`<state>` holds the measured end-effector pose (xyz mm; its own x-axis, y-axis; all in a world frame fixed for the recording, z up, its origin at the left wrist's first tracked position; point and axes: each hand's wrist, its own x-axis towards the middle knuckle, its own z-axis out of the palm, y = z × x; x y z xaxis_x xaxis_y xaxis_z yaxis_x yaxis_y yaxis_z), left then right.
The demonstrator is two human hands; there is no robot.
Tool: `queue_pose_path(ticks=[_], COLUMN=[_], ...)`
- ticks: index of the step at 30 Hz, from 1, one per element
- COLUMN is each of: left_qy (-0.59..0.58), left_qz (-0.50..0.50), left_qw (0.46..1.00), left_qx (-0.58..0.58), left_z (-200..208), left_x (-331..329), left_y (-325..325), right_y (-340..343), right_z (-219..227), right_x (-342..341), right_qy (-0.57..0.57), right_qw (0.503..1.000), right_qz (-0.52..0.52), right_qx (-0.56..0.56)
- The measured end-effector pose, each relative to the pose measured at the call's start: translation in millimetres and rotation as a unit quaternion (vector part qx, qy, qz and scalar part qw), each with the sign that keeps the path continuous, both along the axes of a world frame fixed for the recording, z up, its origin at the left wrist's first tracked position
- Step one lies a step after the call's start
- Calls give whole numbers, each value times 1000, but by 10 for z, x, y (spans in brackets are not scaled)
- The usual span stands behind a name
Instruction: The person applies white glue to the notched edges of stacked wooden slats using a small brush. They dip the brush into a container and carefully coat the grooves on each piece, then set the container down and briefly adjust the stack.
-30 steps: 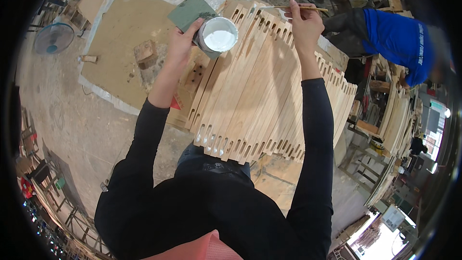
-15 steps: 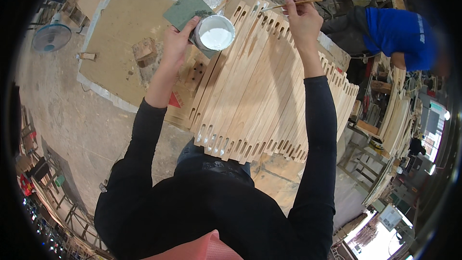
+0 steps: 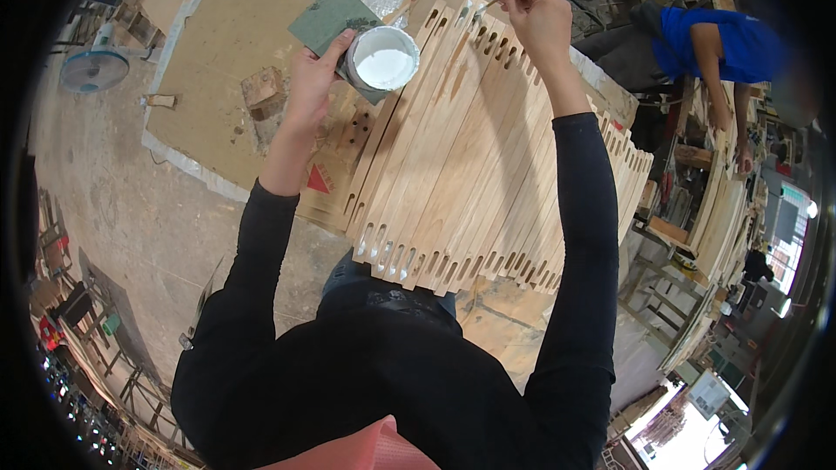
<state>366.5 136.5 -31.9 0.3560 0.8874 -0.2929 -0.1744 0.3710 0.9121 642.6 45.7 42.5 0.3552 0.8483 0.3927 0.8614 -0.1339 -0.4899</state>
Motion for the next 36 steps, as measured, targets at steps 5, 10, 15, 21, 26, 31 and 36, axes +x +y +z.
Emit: queue_pose_path(ticks=[5, 10, 15, 21, 26, 31, 36], left_qy=[10, -4, 6, 14, 41, 43, 52], left_qz=[-4, -4, -6, -12, -18, -10, -44], left_qw=[1000, 1000, 1000, 1000, 999, 998, 996], left_qx=[5, 10, 9, 3, 14, 34, 64], left_z=[-13, 26, 37, 79, 131, 98, 245], left_x=[-31, 3, -21, 39, 122, 115, 209], left_y=[11, -20, -29, -85, -103, -86, -155], right_y=[9, 65, 44, -15, -318, -644, -797], right_z=[9, -43, -10, 22, 254, 572, 382], right_x=[-11, 79, 23, 38, -32, -664, -874], right_qy=[27, -4, -6, 97, 177, 352, 335], right_qw=[999, 1000, 1000, 995, 980, 934, 940], right_qz=[36, 3, 22, 17, 52, 44, 43], right_qx=[-22, 21, -18, 0, 70, 43, 44])
